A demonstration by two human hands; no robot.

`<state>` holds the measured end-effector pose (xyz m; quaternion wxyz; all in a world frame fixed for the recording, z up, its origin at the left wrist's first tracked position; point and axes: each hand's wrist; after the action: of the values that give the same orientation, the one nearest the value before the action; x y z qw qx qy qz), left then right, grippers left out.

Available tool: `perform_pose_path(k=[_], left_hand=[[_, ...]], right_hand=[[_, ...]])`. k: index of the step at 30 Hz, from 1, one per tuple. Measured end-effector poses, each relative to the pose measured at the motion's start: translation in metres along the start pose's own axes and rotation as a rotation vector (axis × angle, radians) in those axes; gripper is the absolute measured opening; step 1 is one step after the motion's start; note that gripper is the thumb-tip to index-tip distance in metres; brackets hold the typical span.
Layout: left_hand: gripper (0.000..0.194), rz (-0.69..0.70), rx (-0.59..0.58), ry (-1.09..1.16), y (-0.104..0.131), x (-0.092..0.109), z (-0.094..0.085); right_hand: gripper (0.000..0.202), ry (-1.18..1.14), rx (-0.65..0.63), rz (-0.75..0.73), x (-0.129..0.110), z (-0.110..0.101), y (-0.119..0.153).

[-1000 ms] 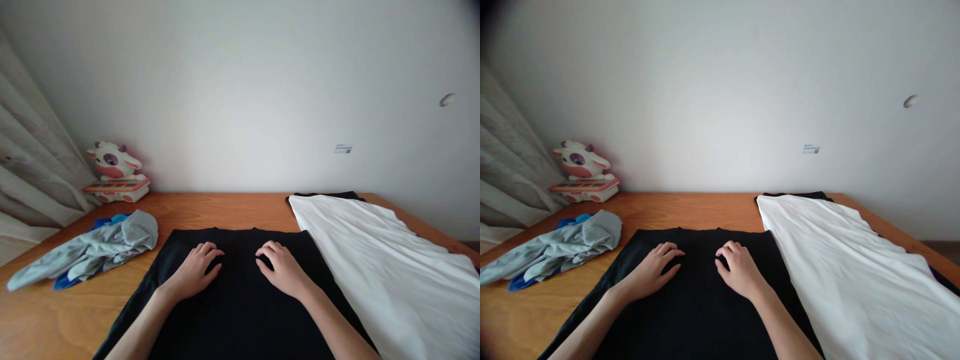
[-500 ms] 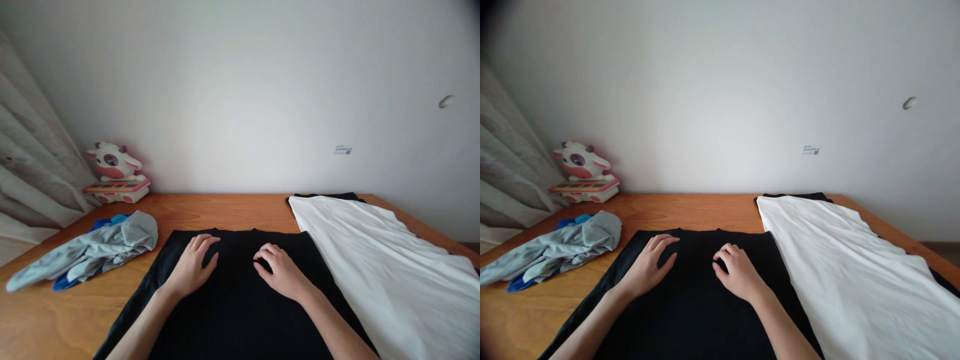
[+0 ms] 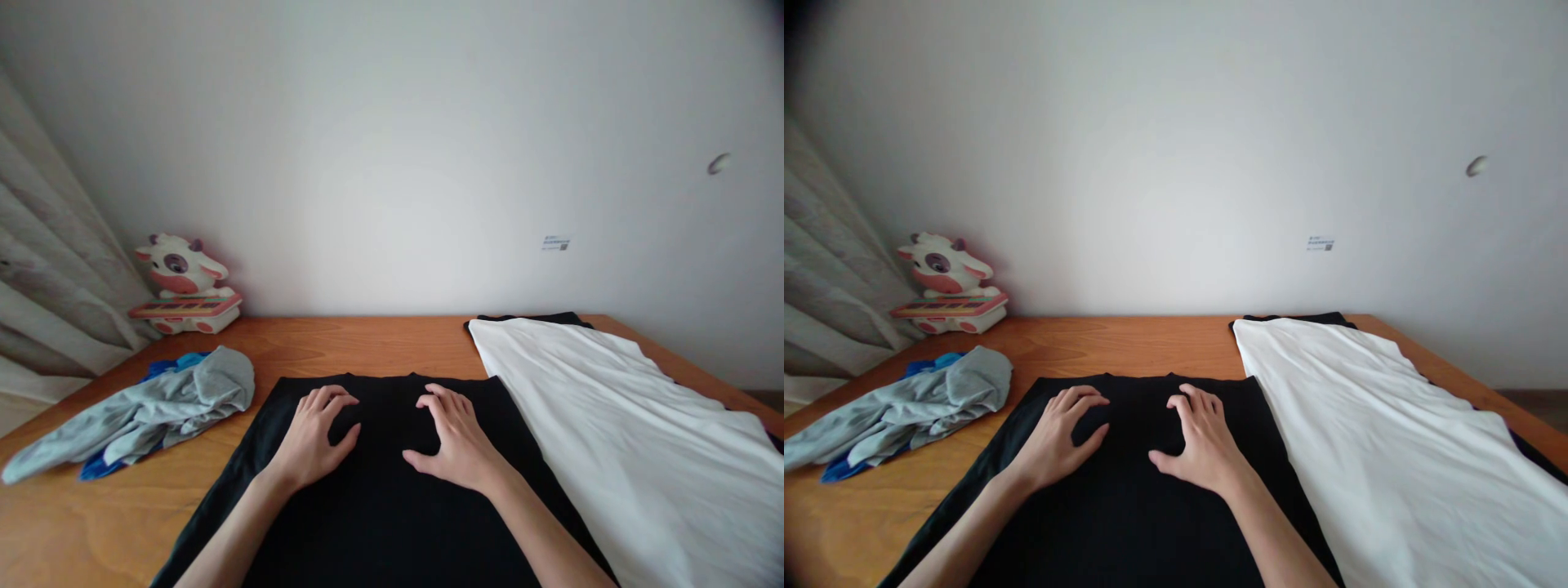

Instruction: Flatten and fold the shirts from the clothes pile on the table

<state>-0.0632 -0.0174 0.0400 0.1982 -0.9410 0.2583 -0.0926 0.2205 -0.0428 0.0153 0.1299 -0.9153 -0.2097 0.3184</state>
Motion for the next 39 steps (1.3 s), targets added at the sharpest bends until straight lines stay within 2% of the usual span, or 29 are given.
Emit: perform_pose_path(k=[2,5,7,9,12,15,20,23,27,31,35,39], left_hand=[[0.031,0.008,-0.005,0.03,0.002,-0.003,0.003],[0.028,0.05,-0.124,0.031,0.004,-0.007,0.008],[0.025,0.055,-0.175,0.01,0.005,-0.008,0.01],[0.023,0.039,-0.162,-0.005,0.004,-0.005,0.01],[0.024,0.014,-0.064,0.002,0.001,0.0,0.007],[0.026,-0.009,-0.004,0.018,0.001,-0.001,0.007],[0.022,0.094,-0.196,0.055,0.005,-0.007,0.009],[0.026,0.088,-0.158,0.042,0.005,-0.005,0.009],[0.027,-0.037,-0.017,-0.012,0.002,-0.01,0.013],[0.036,-0.281,0.032,-0.16,0.004,-0.036,0.022],[0.052,-0.492,-0.072,-0.287,0.008,-0.06,0.033],[0.053,-0.495,-0.208,-0.339,0.01,-0.066,0.04]], right_hand=[[0.059,-0.009,0.029,-0.015,-0.001,-0.001,-0.001],[0.048,-0.015,0.047,-0.001,-0.005,-0.006,-0.003],[0.041,-0.022,0.008,0.029,-0.007,-0.01,-0.005],[0.044,-0.04,-0.073,0.068,-0.008,-0.013,-0.006],[0.048,-0.064,-0.145,0.097,-0.007,-0.014,-0.007],[0.045,-0.069,-0.115,0.088,-0.006,-0.013,-0.007],[0.044,-0.091,-0.009,0.024,-0.006,-0.012,-0.005],[0.04,-0.068,0.045,0.0,-0.005,-0.01,-0.005],[0.024,0.008,-0.039,0.037,0.003,-0.005,-0.005],[0.012,0.027,-0.038,0.054,0.009,-0.001,-0.005],[0.013,0.083,0.047,0.107,0.016,0.002,-0.006],[0.026,0.214,0.207,0.259,0.029,0.0,-0.007]])
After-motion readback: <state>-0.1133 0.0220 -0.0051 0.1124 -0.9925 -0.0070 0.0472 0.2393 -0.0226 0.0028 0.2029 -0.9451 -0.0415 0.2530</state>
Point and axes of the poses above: each hand's wrist, its own y-axis away from the middle knuckle, its own z-axis out of the palm, x = y × z, and after that the axes turned 11 degrees about -y, right-handed
